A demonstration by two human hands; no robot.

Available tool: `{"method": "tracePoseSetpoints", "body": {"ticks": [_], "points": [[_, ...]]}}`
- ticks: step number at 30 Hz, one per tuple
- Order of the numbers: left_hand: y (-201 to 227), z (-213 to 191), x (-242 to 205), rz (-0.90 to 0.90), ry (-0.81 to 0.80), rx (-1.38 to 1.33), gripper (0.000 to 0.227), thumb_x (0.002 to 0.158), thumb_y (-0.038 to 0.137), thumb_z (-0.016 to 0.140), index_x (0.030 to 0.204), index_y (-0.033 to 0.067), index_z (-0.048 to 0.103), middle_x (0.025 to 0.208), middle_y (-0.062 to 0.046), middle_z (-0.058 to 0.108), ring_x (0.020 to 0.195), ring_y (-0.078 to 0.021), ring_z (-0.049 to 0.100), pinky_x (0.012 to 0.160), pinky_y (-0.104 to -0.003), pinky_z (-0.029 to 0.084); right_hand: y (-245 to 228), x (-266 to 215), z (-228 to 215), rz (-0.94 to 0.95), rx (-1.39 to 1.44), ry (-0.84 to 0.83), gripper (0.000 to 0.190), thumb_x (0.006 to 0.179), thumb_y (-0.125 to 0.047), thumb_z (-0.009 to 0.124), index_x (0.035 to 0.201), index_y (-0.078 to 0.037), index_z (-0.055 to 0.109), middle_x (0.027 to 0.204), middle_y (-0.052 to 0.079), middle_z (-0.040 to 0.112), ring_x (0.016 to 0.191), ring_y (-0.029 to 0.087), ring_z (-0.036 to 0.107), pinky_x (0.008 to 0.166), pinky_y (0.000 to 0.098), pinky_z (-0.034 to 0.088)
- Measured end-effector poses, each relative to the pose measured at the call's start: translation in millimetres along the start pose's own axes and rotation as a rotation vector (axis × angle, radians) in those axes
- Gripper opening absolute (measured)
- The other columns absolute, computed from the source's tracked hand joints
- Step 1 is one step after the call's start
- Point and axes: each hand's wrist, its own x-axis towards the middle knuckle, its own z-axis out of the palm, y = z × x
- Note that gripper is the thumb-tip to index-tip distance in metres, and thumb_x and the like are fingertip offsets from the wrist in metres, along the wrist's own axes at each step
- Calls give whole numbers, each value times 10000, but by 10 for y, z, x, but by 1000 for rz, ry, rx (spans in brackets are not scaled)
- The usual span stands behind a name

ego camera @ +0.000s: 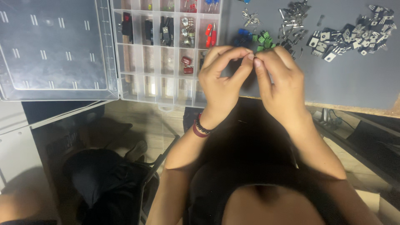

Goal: The person sorts various electronic components from a compartmentalized plastic box onto a work surface. They pick up small items such as capacitors, resistors, and integrated circuits, then place them into separate piles on the table. The person also handles a small blue circuit board, turning it over in their hands.

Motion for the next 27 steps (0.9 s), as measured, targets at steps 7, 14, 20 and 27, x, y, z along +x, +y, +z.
{"method": "tracePoseSetpoints", "body": {"ticks": [7,14,20,27], "points": [[68,-154,29,-252,-233,-214,100,933,207,773,999,132,778,852,-18,680,845,-130,629,864,-307,511,64,-49,-20,31,4,-21,159,1120,-31,593,1035,16,719,846,150,627,802,414,659,661,458,550],[184,-283,93,-216,-252,-209,57,950,202,743,972,155,767,865,-2,658,874,-120,633,864,-288,502,-114,52,-56,10,61,-77,129,1098,-34,627,1015,11,714,786,166,600,730,403,611,653,476,523],[233,-368,110,-261,-164,-300,146,1001,235,675,994,120,765,890,-31,618,910,-110,562,912,-310,482,-266,162,-4,22,126,-110,157,1095,-68,606,1004,-31,729,761,117,621,687,348,595,641,451,518],[85,-563,94,-326,-155,-422,146,896,180,801,1023,113,772,853,-5,643,884,-84,626,882,-253,516,-435,214,169,39,102,-99,178,1097,-29,616,953,-8,719,723,115,617,652,331,565,674,440,494]]}}
